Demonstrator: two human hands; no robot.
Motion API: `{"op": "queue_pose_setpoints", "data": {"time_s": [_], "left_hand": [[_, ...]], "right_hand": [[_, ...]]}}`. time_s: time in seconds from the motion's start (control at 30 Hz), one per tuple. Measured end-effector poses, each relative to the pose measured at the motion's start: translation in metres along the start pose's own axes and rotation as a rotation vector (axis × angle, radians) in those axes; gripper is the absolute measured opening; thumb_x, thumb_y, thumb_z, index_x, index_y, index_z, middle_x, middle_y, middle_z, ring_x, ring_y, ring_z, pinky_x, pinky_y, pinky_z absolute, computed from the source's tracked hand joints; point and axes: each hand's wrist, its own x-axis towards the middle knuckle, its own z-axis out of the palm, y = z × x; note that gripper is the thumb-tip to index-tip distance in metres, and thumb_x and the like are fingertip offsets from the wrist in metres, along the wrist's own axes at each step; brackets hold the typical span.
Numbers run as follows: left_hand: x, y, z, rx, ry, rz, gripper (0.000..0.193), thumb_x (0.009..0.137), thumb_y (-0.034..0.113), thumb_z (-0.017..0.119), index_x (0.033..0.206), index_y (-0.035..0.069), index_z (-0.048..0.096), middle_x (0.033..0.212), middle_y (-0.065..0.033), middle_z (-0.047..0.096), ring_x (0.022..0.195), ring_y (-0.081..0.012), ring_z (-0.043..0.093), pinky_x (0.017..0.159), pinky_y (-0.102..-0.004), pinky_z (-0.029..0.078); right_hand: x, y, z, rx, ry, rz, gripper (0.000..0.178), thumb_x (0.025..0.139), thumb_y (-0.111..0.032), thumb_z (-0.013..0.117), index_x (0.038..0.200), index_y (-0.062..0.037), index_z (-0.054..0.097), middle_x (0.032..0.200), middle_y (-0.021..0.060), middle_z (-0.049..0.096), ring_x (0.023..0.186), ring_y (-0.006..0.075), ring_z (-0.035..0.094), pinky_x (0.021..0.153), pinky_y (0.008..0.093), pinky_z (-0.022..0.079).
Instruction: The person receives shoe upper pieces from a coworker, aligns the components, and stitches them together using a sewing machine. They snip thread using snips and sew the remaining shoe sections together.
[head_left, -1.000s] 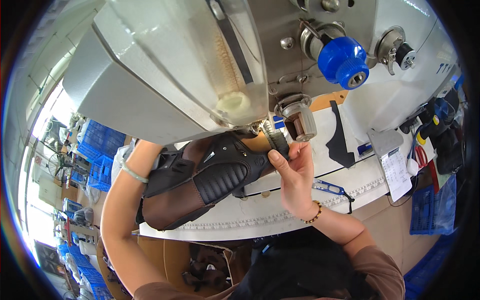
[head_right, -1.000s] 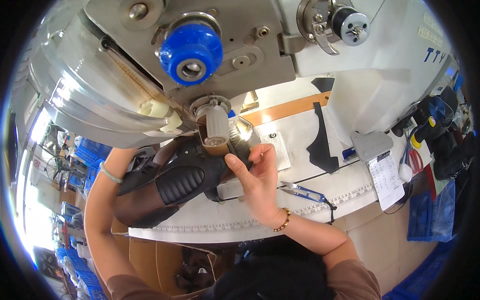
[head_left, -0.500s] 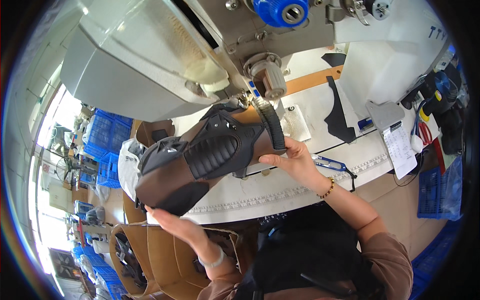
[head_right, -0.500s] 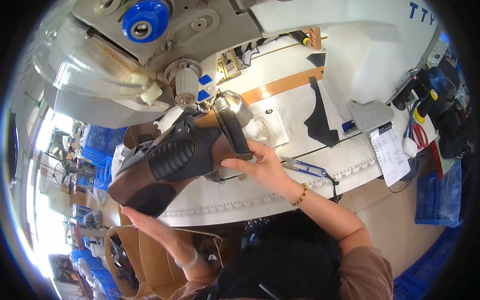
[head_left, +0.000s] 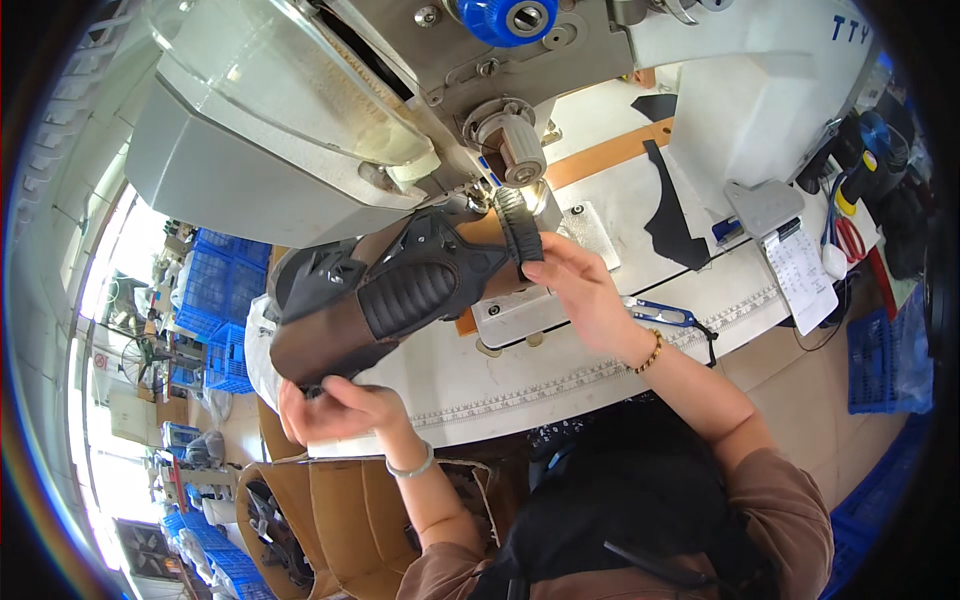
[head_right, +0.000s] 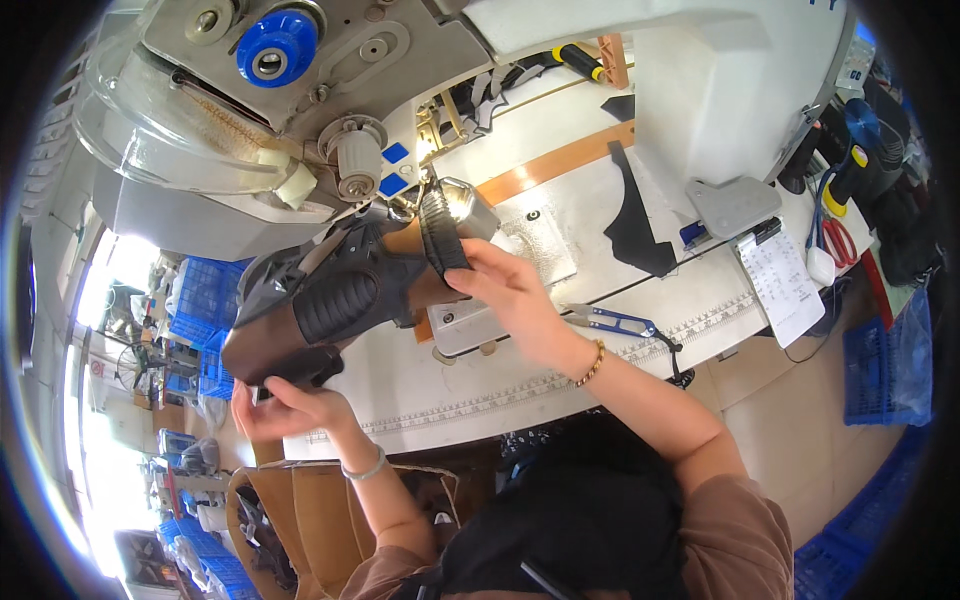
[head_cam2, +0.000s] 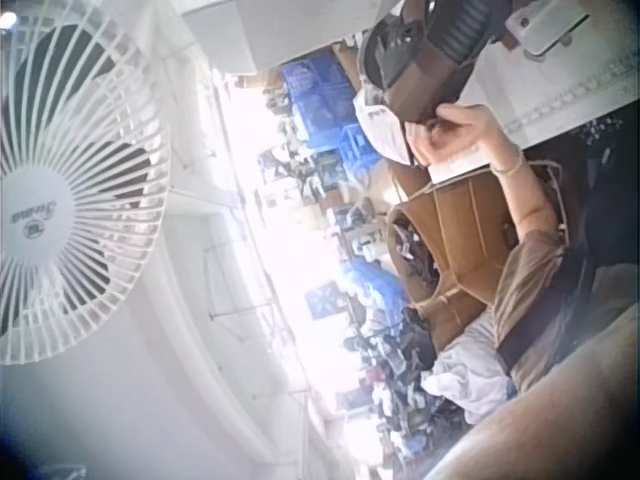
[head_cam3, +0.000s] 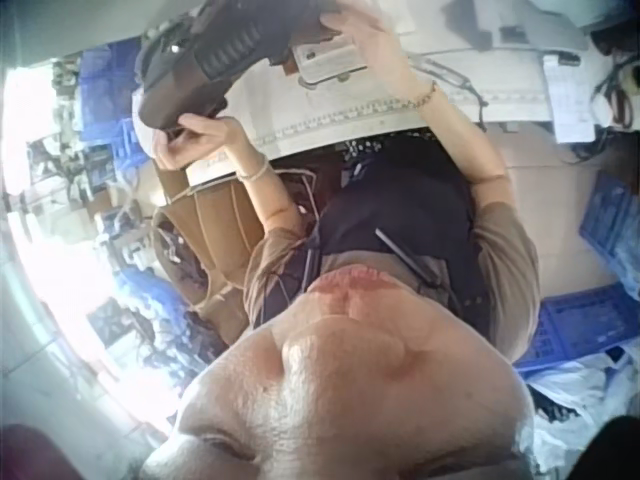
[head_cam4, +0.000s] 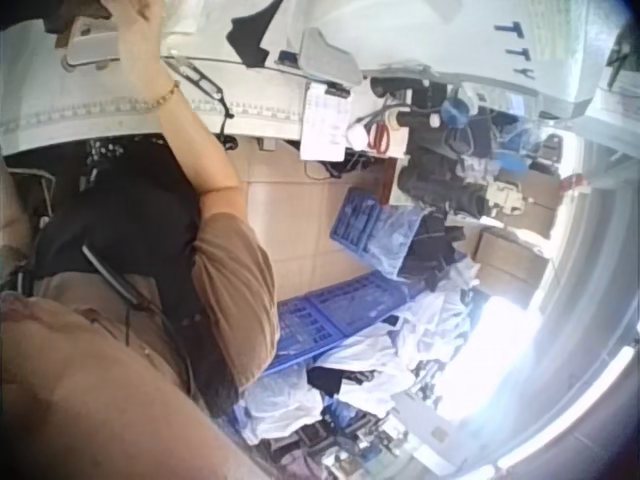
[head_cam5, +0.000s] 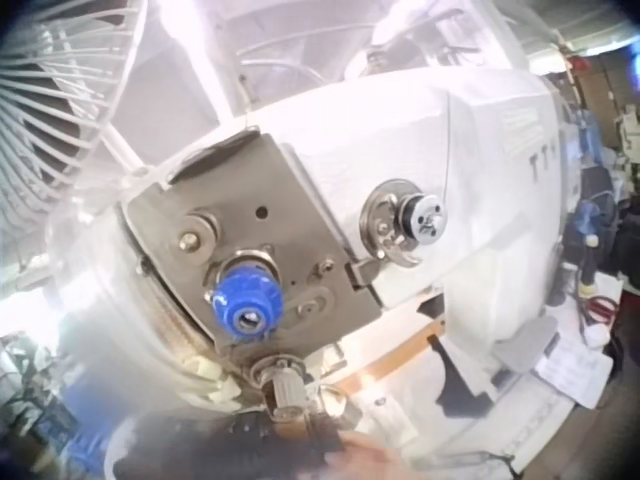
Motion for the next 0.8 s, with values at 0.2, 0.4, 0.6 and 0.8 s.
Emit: {"op": "queue_pose_setpoints", "data": {"time_s": [0.2,0.4,0.6,0.8], "left_hand": [[0.008,0.074,0.046,0.222,-1.056,0.710,0.029,0.073,0.027,0.074,0.100,0.017,0.066,0.113,-0.0073,0.058,0.105,-0.0325,0.055,0.092,-0.0448,0.039],[-0.001,0.061,0.055,0.266,-1.015,0.675,0.037,0.075,0.028,0.071,0.110,0.018,0.066,0.116,0.0009,0.062,0.108,-0.0157,0.057,0.088,-0.0271,0.042],[-0.001,0.071,0.055,0.261,-1.048,0.583,0.037,0.074,0.026,0.072,0.109,0.015,0.066,0.114,0.0014,0.063,0.107,-0.0153,0.058,0.087,-0.0260,0.041],[0.005,0.076,0.057,0.248,-1.101,0.530,0.038,0.071,0.023,0.074,0.107,0.012,0.066,0.112,-0.0015,0.064,0.105,-0.0173,0.058,0.086,-0.0281,0.040]], "right_hand": [[0.014,0.000,-0.012,-0.201,-0.018,0.114,0.021,0.087,-0.003,0.054,0.107,-0.0011,0.062,0.096,-0.0024,0.063,0.090,0.0028,0.052,0.082,0.0211,0.041],[0.012,0.009,-0.011,-0.198,-0.013,-0.004,0.019,0.087,-0.003,0.054,0.103,-0.0010,0.063,0.092,-0.0028,0.063,0.085,0.0028,0.053,0.077,0.0194,0.043],[0.011,0.009,-0.016,-0.239,-0.030,0.015,0.019,0.086,-0.002,0.053,0.103,0.0003,0.062,0.092,-0.0026,0.063,0.086,0.0032,0.053,0.079,0.0202,0.043],[0.012,0.006,-0.007,-0.254,-0.067,-0.025,0.018,0.084,-0.005,0.063,0.102,-0.0003,0.061,0.091,-0.0012,0.063,0.086,0.0040,0.054,0.078,0.0207,0.044]]}}
